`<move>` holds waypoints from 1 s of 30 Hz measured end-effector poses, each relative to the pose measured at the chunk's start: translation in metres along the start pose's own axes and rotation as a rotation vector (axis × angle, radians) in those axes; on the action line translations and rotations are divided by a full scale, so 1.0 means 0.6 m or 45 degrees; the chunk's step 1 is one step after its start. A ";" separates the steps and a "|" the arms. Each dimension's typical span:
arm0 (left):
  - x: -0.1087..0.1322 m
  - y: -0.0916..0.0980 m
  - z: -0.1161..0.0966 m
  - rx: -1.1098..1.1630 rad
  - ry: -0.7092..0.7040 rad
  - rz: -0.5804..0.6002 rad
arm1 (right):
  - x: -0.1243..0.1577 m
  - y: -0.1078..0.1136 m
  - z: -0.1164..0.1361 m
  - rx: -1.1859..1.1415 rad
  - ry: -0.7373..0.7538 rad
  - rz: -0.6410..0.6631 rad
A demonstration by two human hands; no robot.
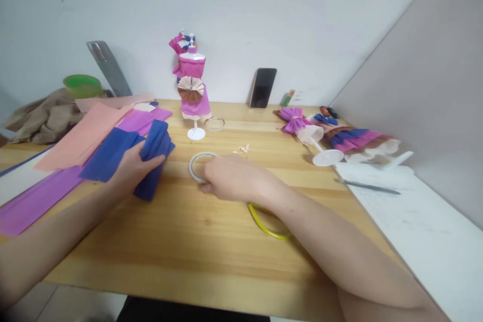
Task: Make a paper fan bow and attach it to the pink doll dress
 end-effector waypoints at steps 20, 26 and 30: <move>-0.028 0.038 0.023 -1.324 -0.212 0.132 | 0.001 -0.013 -0.062 0.064 -0.140 0.090; -0.062 0.094 0.059 -1.454 -0.134 0.067 | -0.003 -0.019 -0.059 0.057 -0.120 0.105; -0.064 0.136 0.039 -1.551 -0.159 -0.107 | -0.004 -0.021 -0.057 0.067 -0.111 0.108</move>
Point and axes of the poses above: each hand's wrist, its own x-axis away from the middle knuckle, its own y-axis out of the back of the hand, z = x × y, the point moved 9 cm from there along -x, towards the middle knuckle, and after that the axes turned 8 degrees about -z, right-handed, at the moved point
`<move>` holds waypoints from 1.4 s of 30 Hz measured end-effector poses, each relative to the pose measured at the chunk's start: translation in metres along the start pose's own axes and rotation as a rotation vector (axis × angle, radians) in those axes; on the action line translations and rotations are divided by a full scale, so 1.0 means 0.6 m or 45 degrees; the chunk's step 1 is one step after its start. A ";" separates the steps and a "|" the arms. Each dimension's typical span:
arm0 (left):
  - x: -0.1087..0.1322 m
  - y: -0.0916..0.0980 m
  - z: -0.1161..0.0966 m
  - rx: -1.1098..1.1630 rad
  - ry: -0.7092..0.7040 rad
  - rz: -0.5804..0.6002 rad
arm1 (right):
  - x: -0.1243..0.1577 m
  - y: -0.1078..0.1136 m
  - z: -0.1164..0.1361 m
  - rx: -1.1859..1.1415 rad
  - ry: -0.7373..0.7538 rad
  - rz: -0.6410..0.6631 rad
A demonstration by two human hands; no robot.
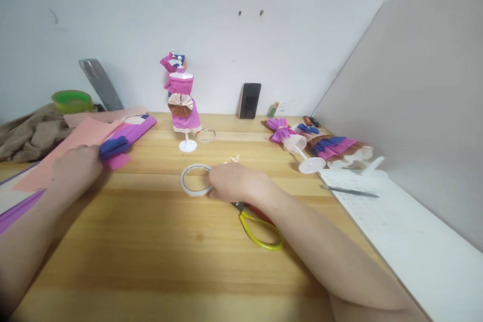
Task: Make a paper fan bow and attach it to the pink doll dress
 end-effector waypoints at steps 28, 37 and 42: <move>-0.003 0.002 0.023 0.120 0.087 -0.128 | 0.006 -0.004 0.021 0.035 0.015 0.048; -0.015 -0.035 0.001 0.231 0.075 -0.390 | 0.008 -0.007 0.027 0.026 0.028 0.048; 0.009 -0.034 -0.116 0.591 -0.473 -0.368 | 0.003 -0.015 0.028 0.020 0.035 0.049</move>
Point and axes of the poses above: each hand's wrist, its own x-axis away from the middle knuckle, its own y-axis out of the back of the hand, z = x × y, the point moved 9 cm from there along -x, towards the middle knuckle, and after that the axes turned 8 degrees about -z, right-handed, at the moved point
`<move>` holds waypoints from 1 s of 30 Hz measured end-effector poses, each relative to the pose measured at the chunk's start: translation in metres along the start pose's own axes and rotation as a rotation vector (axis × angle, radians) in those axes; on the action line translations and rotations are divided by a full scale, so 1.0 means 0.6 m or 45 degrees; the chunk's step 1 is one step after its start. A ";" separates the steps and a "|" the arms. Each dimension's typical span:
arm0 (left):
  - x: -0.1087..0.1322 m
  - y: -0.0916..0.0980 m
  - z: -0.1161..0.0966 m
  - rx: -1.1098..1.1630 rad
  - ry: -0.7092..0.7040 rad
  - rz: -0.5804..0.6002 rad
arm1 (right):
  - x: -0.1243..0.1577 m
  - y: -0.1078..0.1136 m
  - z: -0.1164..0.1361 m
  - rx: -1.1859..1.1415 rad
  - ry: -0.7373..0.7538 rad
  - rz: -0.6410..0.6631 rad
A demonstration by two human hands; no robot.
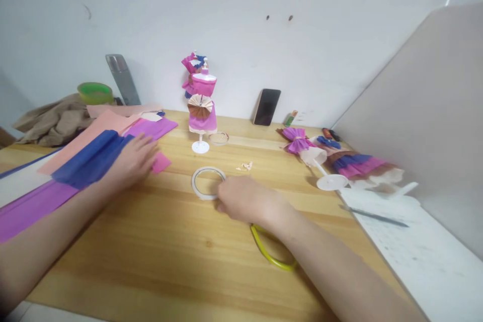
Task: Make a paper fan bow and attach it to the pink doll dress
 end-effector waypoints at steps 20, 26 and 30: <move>0.055 0.002 -0.173 2.126 0.871 0.436 | -0.043 0.015 0.043 -1.618 0.158 -0.465; 0.060 -0.004 -0.163 2.087 0.856 0.484 | -0.040 0.010 0.011 -1.989 -0.135 -0.473; 0.069 -0.007 -0.176 2.040 0.818 0.598 | -0.051 -0.006 0.013 -2.124 -0.145 -0.365</move>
Point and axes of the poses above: each hand's wrist, its own x-axis away from the middle knuckle, its own y-axis out of the back of the hand, z = x × y, the point moved 9 cm from there along -x, towards the middle knuckle, and after that the axes turned 8 degrees about -z, right-handed, at the moved point
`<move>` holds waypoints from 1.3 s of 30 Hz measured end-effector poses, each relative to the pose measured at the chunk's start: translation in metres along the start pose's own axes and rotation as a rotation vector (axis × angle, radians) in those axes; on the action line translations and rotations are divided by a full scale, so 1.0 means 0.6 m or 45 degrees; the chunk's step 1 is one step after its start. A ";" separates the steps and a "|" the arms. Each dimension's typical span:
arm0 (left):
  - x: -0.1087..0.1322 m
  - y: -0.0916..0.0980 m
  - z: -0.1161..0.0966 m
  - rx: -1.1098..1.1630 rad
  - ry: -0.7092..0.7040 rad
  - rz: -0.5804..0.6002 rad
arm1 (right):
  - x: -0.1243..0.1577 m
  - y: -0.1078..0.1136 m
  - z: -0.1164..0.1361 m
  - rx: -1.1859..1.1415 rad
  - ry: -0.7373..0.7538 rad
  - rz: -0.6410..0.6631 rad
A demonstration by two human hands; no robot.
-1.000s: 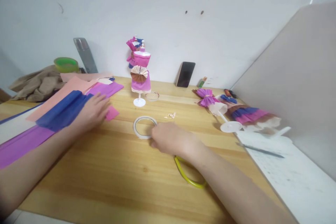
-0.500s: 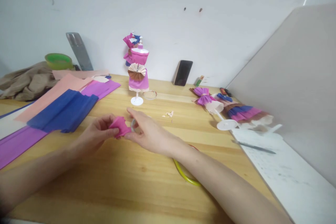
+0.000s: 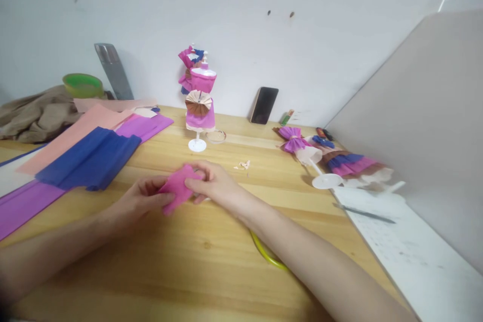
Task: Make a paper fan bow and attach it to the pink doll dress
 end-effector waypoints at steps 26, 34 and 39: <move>-0.026 0.134 -0.076 -1.629 -0.351 -0.641 | -0.015 0.021 0.007 0.448 0.185 -0.093; -0.036 0.265 -0.085 -2.135 -0.097 -0.864 | -0.007 -0.009 -0.009 0.631 0.196 0.123; -0.043 0.281 -0.058 -2.133 0.036 -0.825 | 0.017 -0.036 -0.008 1.096 0.357 0.317</move>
Point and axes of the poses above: each hand's wrist, its own x-axis away from the middle knuckle, its own y-axis out of the back of the hand, z = x × y, the point moved 9 cm from there along -x, towards the middle knuckle, and after that the axes turned 8 degrees about -z, right-handed, at the moved point
